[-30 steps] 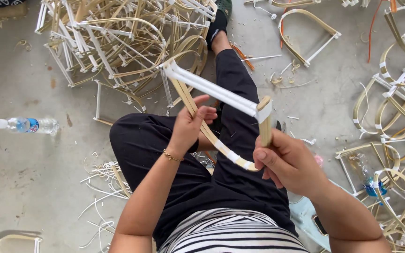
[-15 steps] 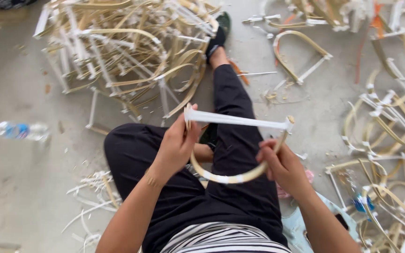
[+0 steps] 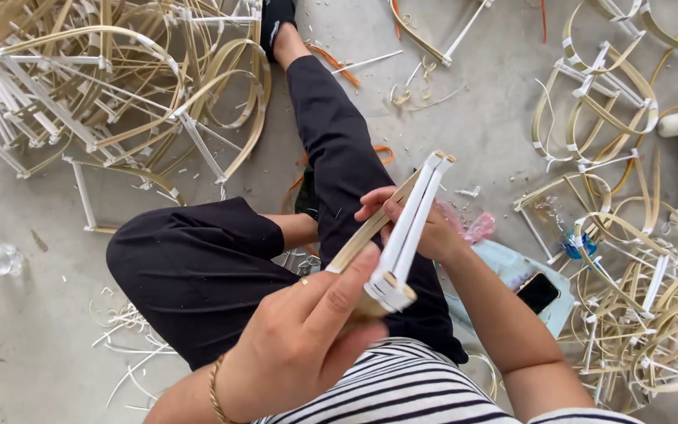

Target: Assembling and trimming bamboo frame components while seated on the floor.

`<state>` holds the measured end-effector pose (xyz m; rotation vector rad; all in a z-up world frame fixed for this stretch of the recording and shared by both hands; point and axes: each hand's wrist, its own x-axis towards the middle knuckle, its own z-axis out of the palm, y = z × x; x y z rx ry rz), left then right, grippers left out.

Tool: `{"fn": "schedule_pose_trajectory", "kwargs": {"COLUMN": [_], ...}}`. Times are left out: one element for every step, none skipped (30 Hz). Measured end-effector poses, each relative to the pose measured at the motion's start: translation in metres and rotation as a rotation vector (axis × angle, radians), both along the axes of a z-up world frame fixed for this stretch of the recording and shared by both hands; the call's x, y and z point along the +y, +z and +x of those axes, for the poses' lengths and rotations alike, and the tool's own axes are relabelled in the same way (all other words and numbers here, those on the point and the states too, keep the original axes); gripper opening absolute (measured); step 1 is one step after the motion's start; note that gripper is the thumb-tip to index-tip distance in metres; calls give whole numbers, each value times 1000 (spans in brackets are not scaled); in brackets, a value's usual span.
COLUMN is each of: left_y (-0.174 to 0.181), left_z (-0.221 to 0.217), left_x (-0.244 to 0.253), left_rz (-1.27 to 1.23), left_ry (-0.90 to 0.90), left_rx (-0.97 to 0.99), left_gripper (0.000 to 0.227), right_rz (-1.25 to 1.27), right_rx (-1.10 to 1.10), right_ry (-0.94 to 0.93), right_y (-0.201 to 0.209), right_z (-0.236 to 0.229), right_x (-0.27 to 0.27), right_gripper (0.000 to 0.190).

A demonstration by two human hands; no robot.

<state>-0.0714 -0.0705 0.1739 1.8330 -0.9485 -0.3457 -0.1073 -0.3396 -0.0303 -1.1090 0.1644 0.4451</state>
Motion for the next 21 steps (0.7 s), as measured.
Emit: {"fn": "schedule_pose_trajectory", "kwargs": {"left_y": [-2,-15,-28,-42,-60,-79,-99,-110,-120,-130,-140,-149,-158,-164,-170,-176,-176,-175,-175,-186,-196], "left_z": [7,21,33,46,52,57,61,57,53,49,49,48,50,50,53,56,61,65,70,70,69], "left_x": [3,0,-1,-5,-13,-23,-34,-43,-49,-55,-55,-53,-53,-48,-45,-42,-41,-38,-35,-33,-30], "left_rz": [-17,-14,7,28,34,66,98,104,40,-20,-8,19,45,55,32,8,1,-7,-12,-17,-34], "left_ry": [-53,-52,22,95,72,75,75,48,35,25,5,44,88,73,142,210,196,277,360,347,367], "left_rx": [100,97,115,133,138,136,136,143,345,550,559,738,910,913,828,742,734,856,977,969,994], "left_gripper": [68,68,54,42,42,44,48,48,44,40,40,37,34,34,29,25,25,27,31,31,28], "right_rz": [58,62,78,95,99,168,237,241,26,-191,-187,-176,-162,-158,-225,-290,-299,-604,-903,-908,-1147], "right_rx": [53,50,23,-5,0,-12,-23,-18,-129,-232,-222,-75,65,69,119,169,161,304,449,443,559], "right_ry": [12,13,81,150,126,130,130,102,150,199,178,303,433,416,175,-66,-79,-230,-384,-400,-201], "right_y": [-2,-7,-13,-20,-23,-26,-30,-45,-59,-73,-51,-28,-5,-31,-56,-80,-115,-150,-185,-219,-255], "right_z": [2,5,4,2,-4,-8,-14,-16,-21,-25,-16,-7,5,1,-2,-5,-10,-15,-19,-36,-52], "right_x": [1,7,14,20,36,52,66,65,66,67,53,40,24,-1,-29,-56,-71,-87,-102,-104,-105], "right_gripper": [38,38,39,41,41,37,35,35,34,34,34,33,32,32,32,33,33,42,55,55,80]}}
